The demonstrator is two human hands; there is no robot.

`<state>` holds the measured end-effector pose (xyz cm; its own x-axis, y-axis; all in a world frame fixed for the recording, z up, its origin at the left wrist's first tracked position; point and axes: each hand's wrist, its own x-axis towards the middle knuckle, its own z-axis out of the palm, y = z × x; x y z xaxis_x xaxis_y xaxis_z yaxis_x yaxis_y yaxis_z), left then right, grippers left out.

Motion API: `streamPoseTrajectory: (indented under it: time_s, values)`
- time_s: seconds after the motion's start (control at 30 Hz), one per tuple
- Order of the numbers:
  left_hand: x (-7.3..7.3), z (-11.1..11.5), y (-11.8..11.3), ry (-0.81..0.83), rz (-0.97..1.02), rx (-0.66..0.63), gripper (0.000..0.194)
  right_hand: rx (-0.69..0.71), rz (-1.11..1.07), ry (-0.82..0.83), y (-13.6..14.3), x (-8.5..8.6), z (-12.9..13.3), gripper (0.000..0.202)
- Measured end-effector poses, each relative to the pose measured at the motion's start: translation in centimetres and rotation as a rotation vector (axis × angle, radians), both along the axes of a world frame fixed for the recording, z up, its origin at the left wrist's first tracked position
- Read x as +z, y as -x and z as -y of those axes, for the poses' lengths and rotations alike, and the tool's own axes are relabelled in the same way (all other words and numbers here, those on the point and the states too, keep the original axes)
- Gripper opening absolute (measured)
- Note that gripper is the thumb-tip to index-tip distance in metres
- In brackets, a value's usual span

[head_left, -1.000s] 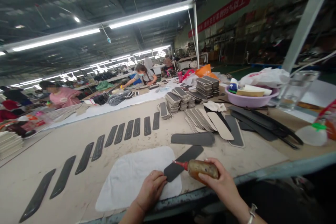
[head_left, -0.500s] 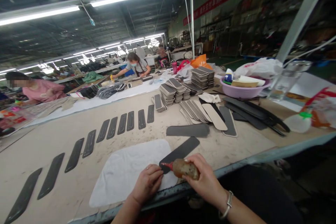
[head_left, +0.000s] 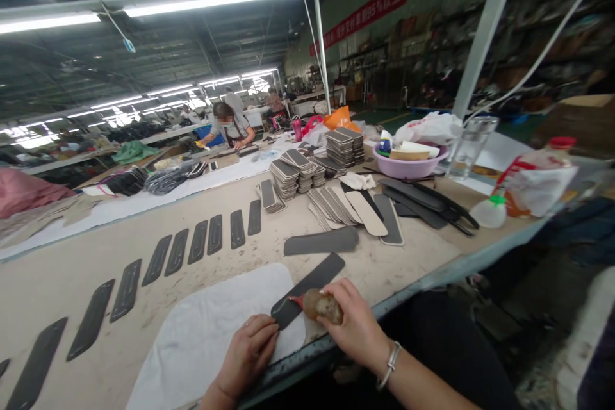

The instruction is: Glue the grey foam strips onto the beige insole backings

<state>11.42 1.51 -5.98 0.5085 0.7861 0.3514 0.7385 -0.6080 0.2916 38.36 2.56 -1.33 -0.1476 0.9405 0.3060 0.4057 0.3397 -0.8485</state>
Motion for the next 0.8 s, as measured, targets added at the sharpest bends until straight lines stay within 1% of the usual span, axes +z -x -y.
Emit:
streamPoseTrajectory:
  time_s: [0.17, 0.3, 0.53, 0.6, 0.67, 0.8]
  values:
    - [-0.2, -0.2, 0.1, -0.051, -0.004, 0.003, 0.02, -0.141, 0.065, -0.031, -2.7, -0.4, -1.4, 0.039]
    - [-0.3, -0.4, 0.3, -0.102, -0.032, -0.036, 0.019, -0.261, 0.142, -0.06, -4.7, -0.8, -2.4, 0.036]
    - [-0.5, -0.5, 0.3, -0.109, -0.021, -0.034, 0.019, -0.421, 0.256, -0.081, -6.5, -0.8, -3.4, 0.033]
    - [-0.3, -0.5, 0.2, -0.091, -0.011, -0.042, 0.019, -0.425, 0.252, -0.096, -6.6, -0.7, -3.3, 0.033]
    - [-0.2, -0.4, 0.1, -0.076, 0.003, -0.057, 0.02, -0.382, 0.196, -0.113, -6.3, -0.6, -3.0, 0.034]
    - [0.0, -0.4, -0.1, -0.054, 0.027, -0.046, 0.02, -0.192, 0.014, -0.093, -4.1, -0.5, -1.6, 0.039]
